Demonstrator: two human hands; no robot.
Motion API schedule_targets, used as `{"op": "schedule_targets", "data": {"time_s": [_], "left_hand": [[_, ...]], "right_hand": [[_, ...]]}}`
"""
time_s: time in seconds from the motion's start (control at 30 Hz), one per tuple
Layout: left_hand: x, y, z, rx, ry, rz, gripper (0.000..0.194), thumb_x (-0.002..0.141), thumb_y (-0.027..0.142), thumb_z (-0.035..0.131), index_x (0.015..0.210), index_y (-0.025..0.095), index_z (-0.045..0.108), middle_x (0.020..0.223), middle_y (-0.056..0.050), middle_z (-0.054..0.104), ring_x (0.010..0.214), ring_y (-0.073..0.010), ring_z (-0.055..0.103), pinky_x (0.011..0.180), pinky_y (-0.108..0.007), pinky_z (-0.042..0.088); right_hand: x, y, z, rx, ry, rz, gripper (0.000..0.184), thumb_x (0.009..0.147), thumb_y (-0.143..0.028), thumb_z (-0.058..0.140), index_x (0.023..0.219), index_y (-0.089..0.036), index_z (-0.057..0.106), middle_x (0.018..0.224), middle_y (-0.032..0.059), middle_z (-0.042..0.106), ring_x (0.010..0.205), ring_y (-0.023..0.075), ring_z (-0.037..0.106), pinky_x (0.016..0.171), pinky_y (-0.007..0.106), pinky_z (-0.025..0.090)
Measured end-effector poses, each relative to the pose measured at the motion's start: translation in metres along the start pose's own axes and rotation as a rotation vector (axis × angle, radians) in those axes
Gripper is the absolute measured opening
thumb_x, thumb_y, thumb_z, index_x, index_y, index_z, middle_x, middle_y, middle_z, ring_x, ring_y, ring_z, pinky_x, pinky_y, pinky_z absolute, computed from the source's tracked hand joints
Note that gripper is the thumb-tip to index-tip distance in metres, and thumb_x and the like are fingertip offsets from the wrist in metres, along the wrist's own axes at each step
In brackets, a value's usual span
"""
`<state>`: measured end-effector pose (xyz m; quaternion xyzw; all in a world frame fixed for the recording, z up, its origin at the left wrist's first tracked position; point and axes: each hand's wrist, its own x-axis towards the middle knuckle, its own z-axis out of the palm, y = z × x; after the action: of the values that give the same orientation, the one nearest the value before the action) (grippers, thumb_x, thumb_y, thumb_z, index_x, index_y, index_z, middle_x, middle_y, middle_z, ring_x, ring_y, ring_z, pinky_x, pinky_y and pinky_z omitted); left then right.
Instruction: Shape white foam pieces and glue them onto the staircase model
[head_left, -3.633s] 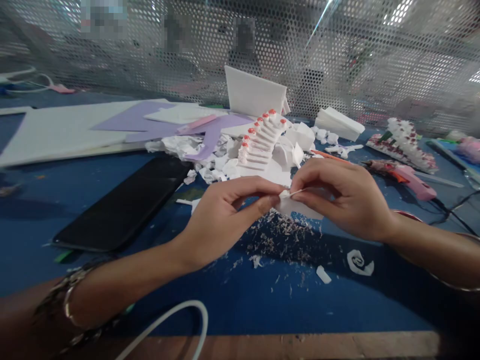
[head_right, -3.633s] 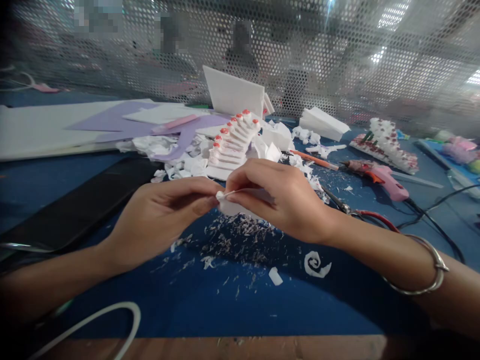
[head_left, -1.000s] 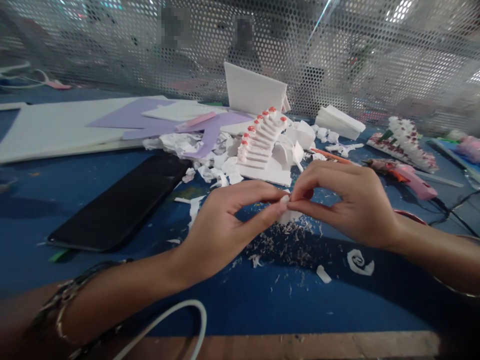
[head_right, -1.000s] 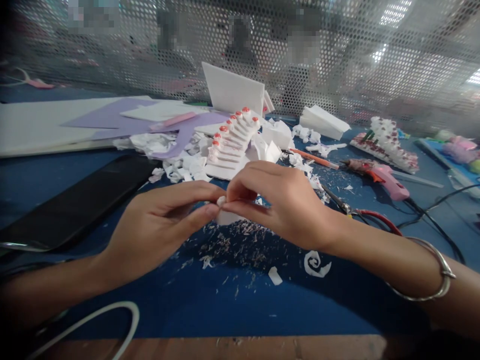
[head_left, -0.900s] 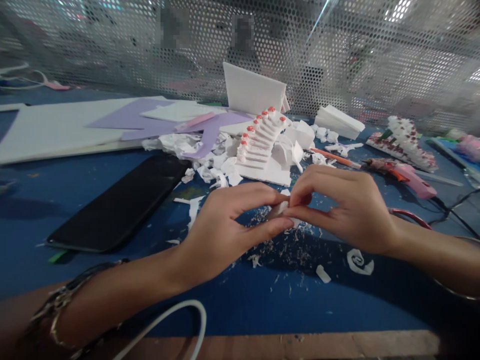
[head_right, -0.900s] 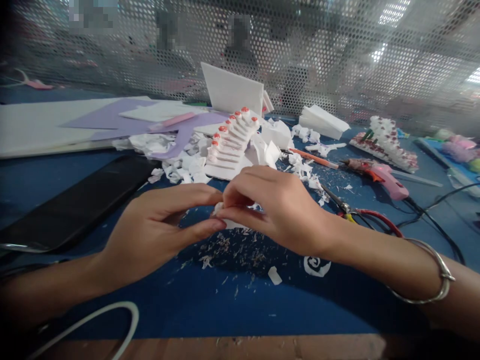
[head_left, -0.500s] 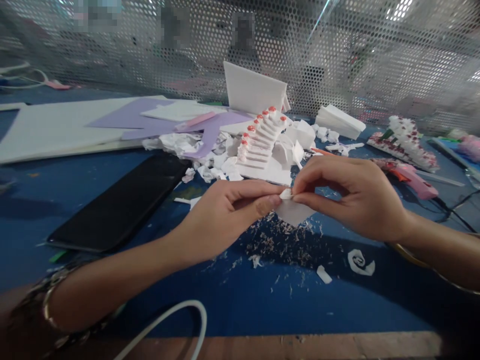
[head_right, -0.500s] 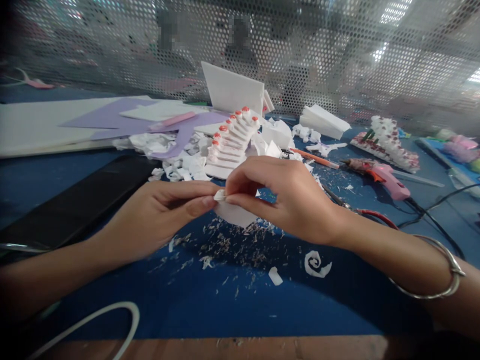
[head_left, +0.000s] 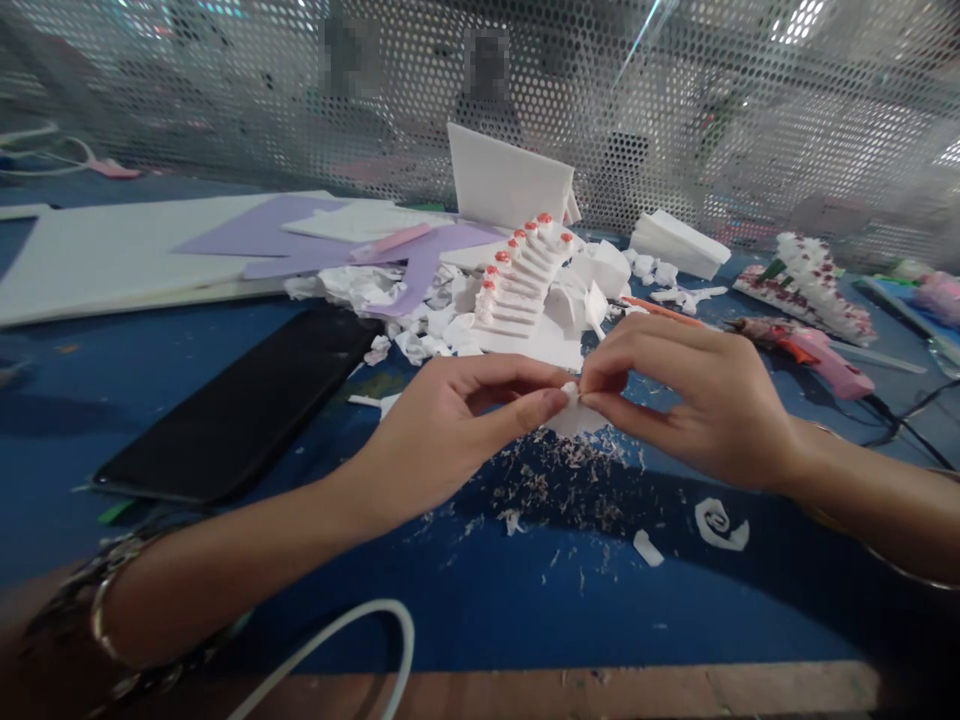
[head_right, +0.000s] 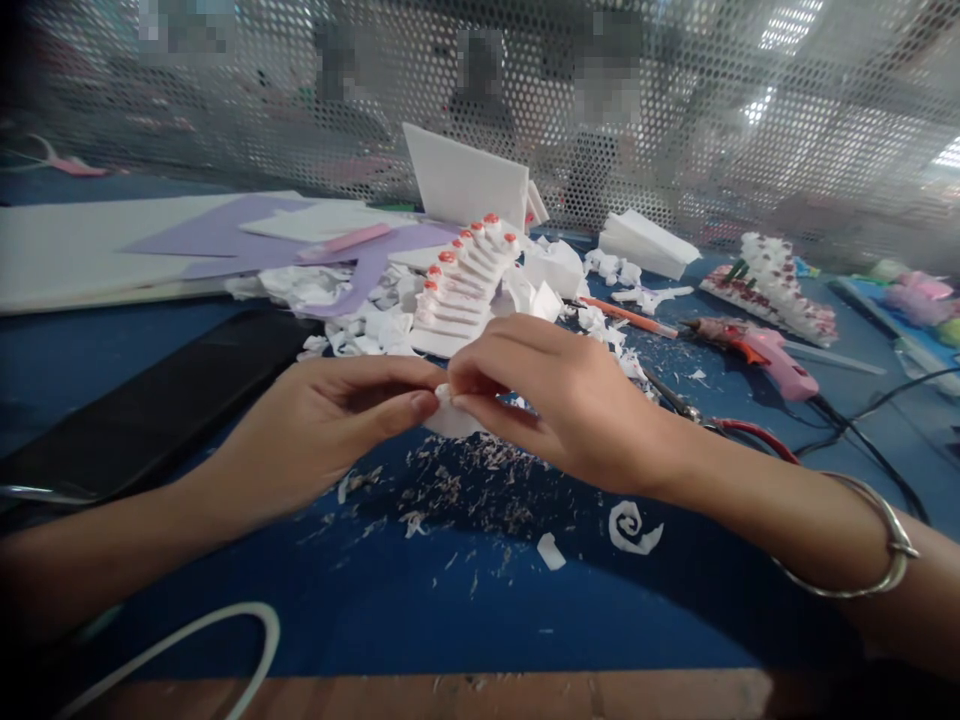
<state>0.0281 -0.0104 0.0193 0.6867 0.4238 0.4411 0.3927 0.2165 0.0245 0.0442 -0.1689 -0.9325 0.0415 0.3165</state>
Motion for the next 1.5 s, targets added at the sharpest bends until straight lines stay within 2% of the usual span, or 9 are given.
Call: {"op": "schedule_targets", "data": {"time_s": [0.2,0.43,0.63,0.77,0.87,1.03,1.17,1.33,1.5], "left_hand": [[0.002,0.001,-0.001,0.029,0.034,-0.004,0.011,0.072,0.027,0.063,0.076,0.018,0.066,0.074,0.001,0.068,0.067,-0.0105,0.060,0.059,-0.016,0.047],[0.003,-0.005,-0.001,-0.117,-0.006,-0.068,0.012,0.075,0.030,0.060,0.076,0.020,0.066,0.071,0.002,0.067,0.066,-0.0086,0.059,0.060,-0.015,0.047],[0.003,-0.007,-0.001,-0.179,-0.053,-0.138,0.010,0.072,0.028,0.064,0.071,0.019,0.065,0.069,0.002,0.064,0.065,-0.0077,0.056,0.060,-0.015,0.045],[0.003,-0.007,0.000,-0.200,-0.063,-0.127,0.008,0.073,0.028,0.063,0.072,0.019,0.066,0.068,0.002,0.064,0.064,-0.0078,0.056,0.060,-0.016,0.045],[0.001,-0.008,0.001,-0.168,-0.031,-0.086,0.008,0.072,0.028,0.064,0.071,0.020,0.066,0.067,0.002,0.063,0.063,-0.0084,0.056,0.059,-0.017,0.046],[-0.002,-0.005,0.003,-0.114,0.027,-0.046,0.008,0.072,0.027,0.063,0.073,0.019,0.066,0.069,0.001,0.066,0.065,-0.0106,0.059,0.062,-0.019,0.048],[-0.003,-0.001,0.005,-0.023,0.051,0.004,0.007,0.074,0.023,0.061,0.076,0.019,0.067,0.075,0.001,0.068,0.071,-0.0109,0.060,0.067,-0.019,0.048],[-0.006,0.001,0.007,0.055,0.070,0.122,0.010,0.070,0.021,0.065,0.080,0.021,0.066,0.081,0.001,0.068,0.077,-0.0117,0.060,0.073,-0.019,0.046],[-0.007,0.003,0.007,-0.014,0.076,0.010,0.012,0.074,0.022,0.062,0.084,0.020,0.067,0.085,0.000,0.069,0.077,-0.0130,0.062,0.072,-0.021,0.049]], "right_hand": [[-0.001,0.000,0.004,-0.059,0.013,-0.091,0.006,0.082,-0.014,0.047,0.079,-0.018,0.051,0.075,0.0025,0.056,0.070,0.0102,0.051,0.064,0.025,0.045],[-0.003,0.000,0.006,0.017,0.040,-0.109,0.008,0.081,-0.015,0.052,0.089,-0.016,0.054,0.081,0.0036,0.060,0.073,0.0094,0.055,0.065,0.023,0.047],[-0.005,0.000,0.004,-0.046,0.050,-0.135,0.010,0.082,-0.017,0.051,0.090,-0.019,0.057,0.082,0.0029,0.061,0.078,0.0094,0.056,0.070,0.024,0.048],[-0.005,-0.001,0.003,-0.058,0.042,-0.154,0.009,0.082,-0.016,0.051,0.088,-0.018,0.057,0.082,0.0032,0.061,0.079,0.0096,0.056,0.072,0.024,0.048],[-0.003,-0.003,0.003,0.022,0.049,-0.080,0.007,0.082,-0.016,0.050,0.084,-0.019,0.056,0.080,0.0016,0.061,0.077,0.0089,0.056,0.069,0.023,0.048],[0.000,-0.007,0.003,0.148,0.012,0.150,0.003,0.079,-0.019,0.054,0.078,-0.019,0.056,0.075,-0.0008,0.061,0.069,0.0071,0.057,0.064,0.021,0.048],[-0.001,-0.007,0.005,0.208,0.031,0.223,0.002,0.077,-0.018,0.056,0.075,-0.017,0.056,0.072,-0.0013,0.061,0.065,0.0054,0.056,0.061,0.017,0.048],[-0.003,-0.010,0.008,0.281,0.053,0.293,0.004,0.077,-0.017,0.055,0.073,-0.017,0.054,0.072,-0.0002,0.061,0.067,0.0072,0.058,0.057,0.018,0.050],[-0.002,-0.011,0.006,0.318,0.074,0.314,0.008,0.077,-0.022,0.058,0.074,-0.015,0.056,0.071,-0.0006,0.061,0.066,0.0067,0.057,0.060,0.018,0.051]]}}
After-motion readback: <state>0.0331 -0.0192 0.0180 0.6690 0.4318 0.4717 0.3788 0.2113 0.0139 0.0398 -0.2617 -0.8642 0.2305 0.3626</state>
